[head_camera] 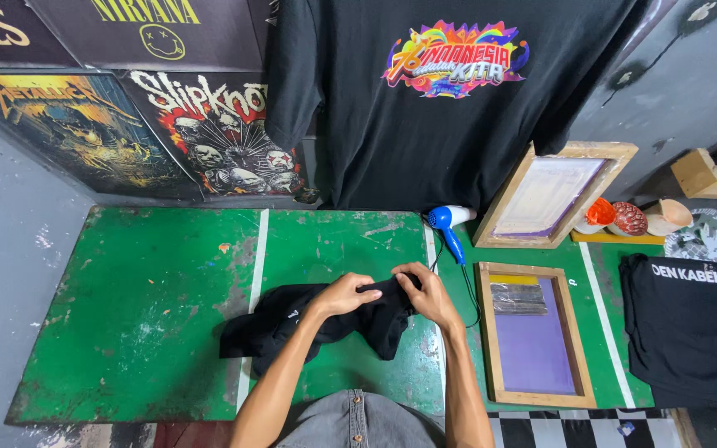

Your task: The person folds a t-shirt by placing it on a stack, then straightening and aligning its edges by hand before folding it into a compact shape.

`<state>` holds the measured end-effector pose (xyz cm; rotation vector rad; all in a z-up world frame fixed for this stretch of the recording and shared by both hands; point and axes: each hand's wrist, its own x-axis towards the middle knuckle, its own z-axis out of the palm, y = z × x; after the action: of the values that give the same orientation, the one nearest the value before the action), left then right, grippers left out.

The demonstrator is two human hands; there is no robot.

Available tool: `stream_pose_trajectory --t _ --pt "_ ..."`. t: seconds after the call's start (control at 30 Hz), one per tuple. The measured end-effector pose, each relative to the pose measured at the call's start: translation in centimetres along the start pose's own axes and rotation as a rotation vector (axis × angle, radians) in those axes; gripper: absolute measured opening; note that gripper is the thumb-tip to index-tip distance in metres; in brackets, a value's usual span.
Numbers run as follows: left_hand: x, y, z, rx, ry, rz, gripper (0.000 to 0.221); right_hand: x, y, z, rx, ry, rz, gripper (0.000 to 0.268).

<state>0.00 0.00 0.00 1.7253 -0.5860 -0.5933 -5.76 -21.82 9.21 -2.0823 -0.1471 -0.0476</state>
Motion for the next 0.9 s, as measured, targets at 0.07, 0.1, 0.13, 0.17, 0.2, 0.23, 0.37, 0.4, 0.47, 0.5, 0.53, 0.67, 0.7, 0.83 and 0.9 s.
stream_pose_trajectory --t 0.07,0.1,0.13,0.17,0.2,0.23,0.37,0.4,0.47,0.5,0.53,0.67,0.7,0.83,0.9 --pt "-0.4 0.6 -0.6 -0.022 -0.006 -0.039 0.019 -0.1 -1.9 -0.6 -0.038 -0.063 0.057 0.022" --pt "-0.7 0.9 -0.8 -0.045 -0.012 -0.080 0.018 -0.2 -2.9 -0.8 -0.076 -0.127 0.116 0.028" --pt "-0.5 0.2 -0.8 -0.046 -0.011 -0.081 0.018 -0.2 -2.0 -0.5 -0.076 -0.128 0.116 0.028" --pt "-0.3 -0.6 -0.9 -0.013 -0.009 -0.031 0.028 -0.1 -1.2 -0.2 -0.084 -0.138 0.163 0.025" --pt "-0.2 -1.3 -0.9 0.021 -0.006 0.020 0.040 0.0 -0.4 0.1 -0.091 -0.148 0.209 0.023" --pt "-0.2 -1.9 -0.9 0.021 -0.003 0.021 0.040 0.0 -0.9 -0.2 -0.093 -0.149 0.207 0.023" --pt "-0.3 -2.9 -0.7 -0.087 -0.083 0.011 0.051 0.1 -1.1 -0.5 -0.105 -0.054 -0.095 0.019" --pt "-0.4 -2.9 -0.7 -0.131 -0.155 0.055 0.050 0.2 -0.8 -0.4 -0.021 -0.006 -0.238 0.017" --pt "-0.8 -2.1 -0.8 -0.082 -0.180 0.056 0.046 0.1 -0.2 0.0 0.076 0.041 -0.160 0.017" --pt "-1.0 -1.8 -0.8 -0.037 -0.202 0.057 0.043 0.1 0.2 0.2 0.173 0.085 -0.081 0.016" --pt "-1.2 -1.9 -1.1 -0.036 -0.200 0.058 0.043 0.2 0.6 0.3 0.173 0.084 -0.083 0.016" --pt "-2.5 0.5 -2.5 0.161 -0.069 -0.009 0.042 0.0 3.2 0.2 0.229 0.132 0.151 0.015" --pt "-2.9 1.8 -3.1 0.169 -0.024 0.014 0.040 0.0 4.2 0.3 0.303 0.098 0.127 0.017" --pt "-3.9 4.7 -4.5 0.433 0.111 -0.190 0.038 -1.1 -0.7 -0.2 0.131 -0.025 0.137 0.026" --pt "-4.3 5.2 -5.0 0.450 0.133 -0.200 0.034 -1.3 -0.2 -0.4 0.017 -0.174 0.153 0.028"
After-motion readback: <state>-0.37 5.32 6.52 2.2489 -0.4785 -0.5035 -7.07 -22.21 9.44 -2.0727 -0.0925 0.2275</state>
